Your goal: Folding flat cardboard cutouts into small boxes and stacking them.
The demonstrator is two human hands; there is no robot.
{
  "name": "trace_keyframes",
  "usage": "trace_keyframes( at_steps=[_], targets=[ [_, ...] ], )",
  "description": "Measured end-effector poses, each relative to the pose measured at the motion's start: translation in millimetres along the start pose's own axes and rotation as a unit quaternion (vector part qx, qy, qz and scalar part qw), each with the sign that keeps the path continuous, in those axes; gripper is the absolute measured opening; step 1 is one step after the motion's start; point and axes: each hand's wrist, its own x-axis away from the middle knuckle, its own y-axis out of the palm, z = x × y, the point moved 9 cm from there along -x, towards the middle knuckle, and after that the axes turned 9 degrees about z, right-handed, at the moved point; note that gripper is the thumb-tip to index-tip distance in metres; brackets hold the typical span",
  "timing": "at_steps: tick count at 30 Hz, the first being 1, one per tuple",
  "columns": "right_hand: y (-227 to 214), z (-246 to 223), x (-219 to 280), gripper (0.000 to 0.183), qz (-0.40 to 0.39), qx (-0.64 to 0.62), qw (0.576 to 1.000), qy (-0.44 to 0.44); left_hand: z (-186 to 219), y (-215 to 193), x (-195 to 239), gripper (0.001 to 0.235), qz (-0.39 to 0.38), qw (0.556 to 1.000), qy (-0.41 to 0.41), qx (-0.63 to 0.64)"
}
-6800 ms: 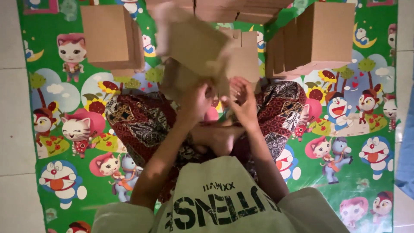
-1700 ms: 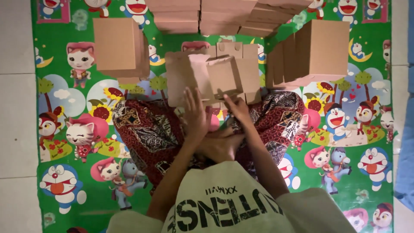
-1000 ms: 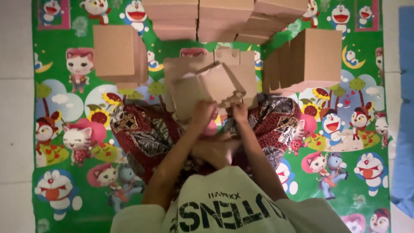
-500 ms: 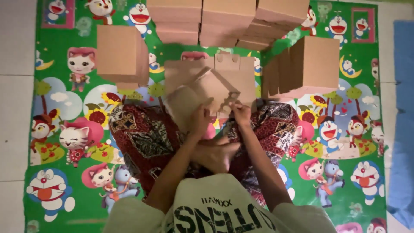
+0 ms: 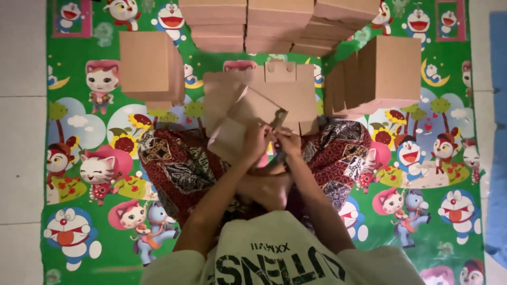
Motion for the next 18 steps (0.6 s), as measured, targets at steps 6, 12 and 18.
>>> trace_keyframes(
  at_steps=[6, 12, 18],
  targets=[
    [-30.8, -42.4, 39.8, 0.04, 0.07, -0.207, 0.976, 0.02, -30.8, 23.8, 7.7, 0.022, -0.016, 0.997, -0.072, 0.008],
    [-22.1, -52.0, 39.5, 0.042, -0.019, -0.345, 0.938, 0.019, -37.4, 17.2, 14.9, 0.031, -0.02, 0.979, -0.111, 0.17],
    [-36.3, -70.7, 50.1, 0.039, 0.03, -0.05, 0.996, -0.062, -42.0, 16.1, 9.4, 0.032, -0.008, 0.967, -0.142, 0.209]
  ],
)
